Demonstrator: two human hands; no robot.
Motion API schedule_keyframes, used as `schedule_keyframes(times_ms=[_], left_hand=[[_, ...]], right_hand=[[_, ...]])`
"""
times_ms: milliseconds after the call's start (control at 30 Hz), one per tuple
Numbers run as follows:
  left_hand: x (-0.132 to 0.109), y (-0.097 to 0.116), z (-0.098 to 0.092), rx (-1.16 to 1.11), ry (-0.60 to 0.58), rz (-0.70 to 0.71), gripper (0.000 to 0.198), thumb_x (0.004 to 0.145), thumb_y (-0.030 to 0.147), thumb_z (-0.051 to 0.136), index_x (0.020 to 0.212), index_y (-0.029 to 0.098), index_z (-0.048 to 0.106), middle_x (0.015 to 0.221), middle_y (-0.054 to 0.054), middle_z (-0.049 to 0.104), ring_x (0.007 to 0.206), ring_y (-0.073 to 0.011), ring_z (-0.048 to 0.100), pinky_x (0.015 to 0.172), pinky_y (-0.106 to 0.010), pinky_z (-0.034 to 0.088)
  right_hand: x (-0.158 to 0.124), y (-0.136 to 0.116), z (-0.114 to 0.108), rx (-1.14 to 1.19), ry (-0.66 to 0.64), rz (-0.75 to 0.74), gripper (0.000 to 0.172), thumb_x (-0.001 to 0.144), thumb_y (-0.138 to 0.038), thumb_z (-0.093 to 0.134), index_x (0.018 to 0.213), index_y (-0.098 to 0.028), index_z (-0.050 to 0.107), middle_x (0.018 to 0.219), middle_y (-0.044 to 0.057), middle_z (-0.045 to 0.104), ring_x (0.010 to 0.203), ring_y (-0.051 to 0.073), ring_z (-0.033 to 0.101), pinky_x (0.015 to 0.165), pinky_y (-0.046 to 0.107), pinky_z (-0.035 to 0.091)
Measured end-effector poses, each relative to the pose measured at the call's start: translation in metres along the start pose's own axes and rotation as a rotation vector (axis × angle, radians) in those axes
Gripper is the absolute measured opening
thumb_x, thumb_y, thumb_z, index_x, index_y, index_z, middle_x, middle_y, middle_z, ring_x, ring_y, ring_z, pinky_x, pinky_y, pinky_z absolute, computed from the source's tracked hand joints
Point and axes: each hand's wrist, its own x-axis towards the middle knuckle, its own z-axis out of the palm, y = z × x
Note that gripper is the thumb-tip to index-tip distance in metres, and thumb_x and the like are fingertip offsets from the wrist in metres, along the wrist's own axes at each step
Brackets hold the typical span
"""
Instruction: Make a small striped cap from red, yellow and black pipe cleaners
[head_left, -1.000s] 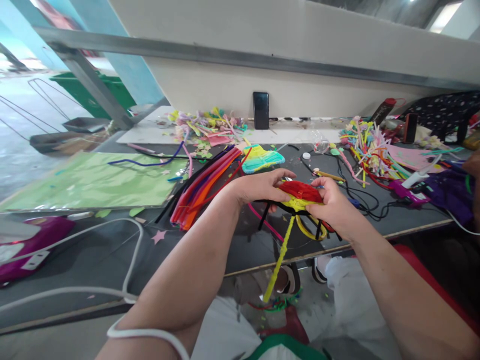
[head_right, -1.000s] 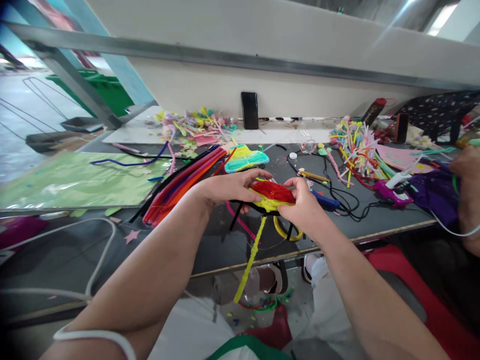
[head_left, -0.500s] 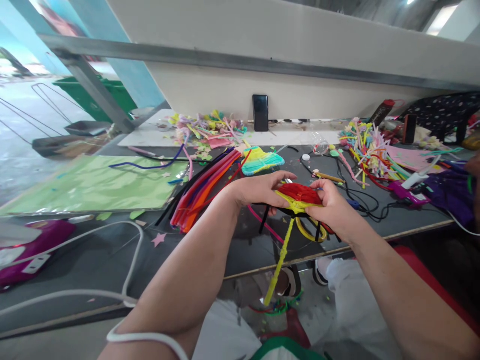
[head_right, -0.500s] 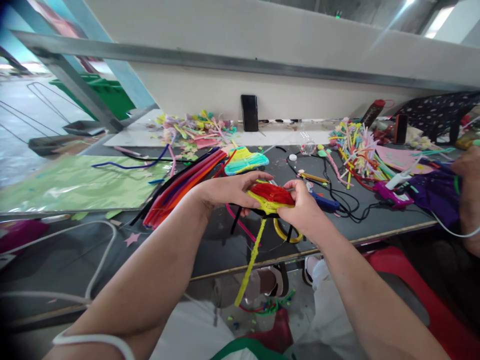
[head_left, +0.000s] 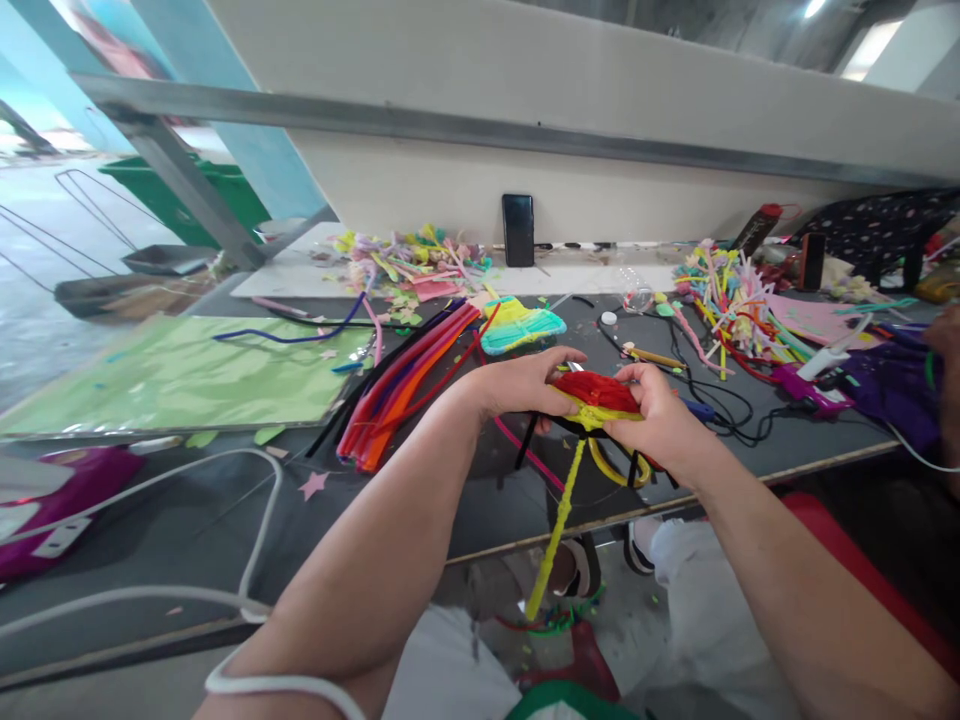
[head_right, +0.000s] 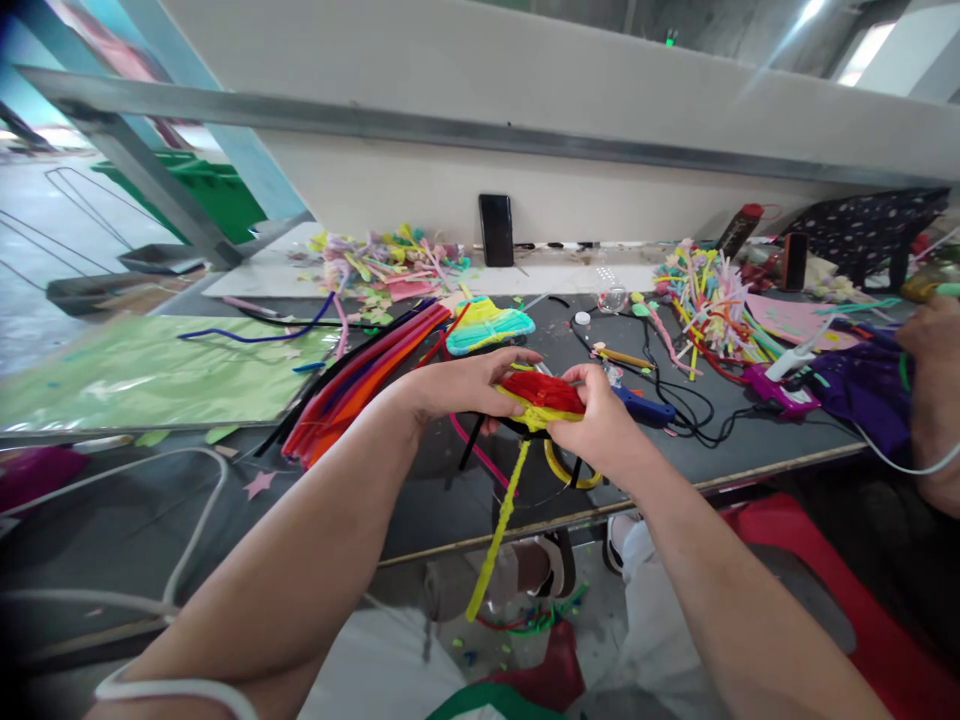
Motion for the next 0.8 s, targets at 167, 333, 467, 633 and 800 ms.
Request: schedule_keyframes(times_ms=[167,333,467,633,800], left_hand=[[-0.002,0.003,0.001,0.003,-0.023,-0.011,0.083,0.069,0.026,0.070,0.142,0.027,0.030,0.104,-0.008,0.062,0.063,-0.0137,0.062,0.057,-0.026,0.052],[-0.009,0.011,0.001,-0.088,-0.073,0.004,0.084,0.072,0.024,0.068,0.145,0.028,0.027,0.108,-0.008,0.062,0.065,-0.0119,0.062,0.063,-0.028,0.053],[-0.010,0.012,0.001,-0.112,-0.068,0.031,0.083,0.071,0.022,0.069,0.144,0.027,0.030,0.105,-0.007,0.063,0.065,-0.0112,0.062,0.064,-0.026,0.054],[-0.008,0.009,0.001,-0.153,-0.082,-0.005,0.081,0.074,0.024,0.068,0.144,0.025,0.029,0.101,-0.008,0.064,0.062,-0.0113,0.064,0.063,-0.027,0.055],[-0.010,0.011,0.002,-0.177,-0.050,-0.005,0.076,0.073,0.024,0.069,0.141,0.023,0.036,0.102,-0.008,0.063,0.064,-0.0121,0.064,0.065,-0.029,0.056]], right_hand=[[0.003,0.003,0.000,-0.014,0.005,0.011,0.051,0.061,-0.016,0.066,0.102,-0.026,0.039,0.083,-0.001,0.065,0.076,0.019,0.065,0.068,0.032,0.049],[0.003,0.006,0.000,-0.001,0.029,0.007,0.052,0.060,-0.014,0.069,0.102,-0.027,0.041,0.081,-0.002,0.064,0.076,0.019,0.064,0.068,0.031,0.049],[0.003,0.009,-0.001,-0.030,0.049,-0.007,0.051,0.060,-0.014,0.069,0.102,-0.027,0.043,0.082,-0.001,0.064,0.075,0.019,0.063,0.067,0.031,0.049],[0.005,0.011,-0.001,-0.113,0.048,-0.010,0.050,0.061,-0.014,0.067,0.103,-0.027,0.042,0.084,-0.001,0.064,0.076,0.018,0.063,0.069,0.031,0.049],[0.003,0.006,-0.001,-0.045,0.012,0.025,0.048,0.064,-0.019,0.066,0.104,-0.025,0.039,0.085,0.000,0.065,0.078,0.019,0.064,0.071,0.032,0.049]])
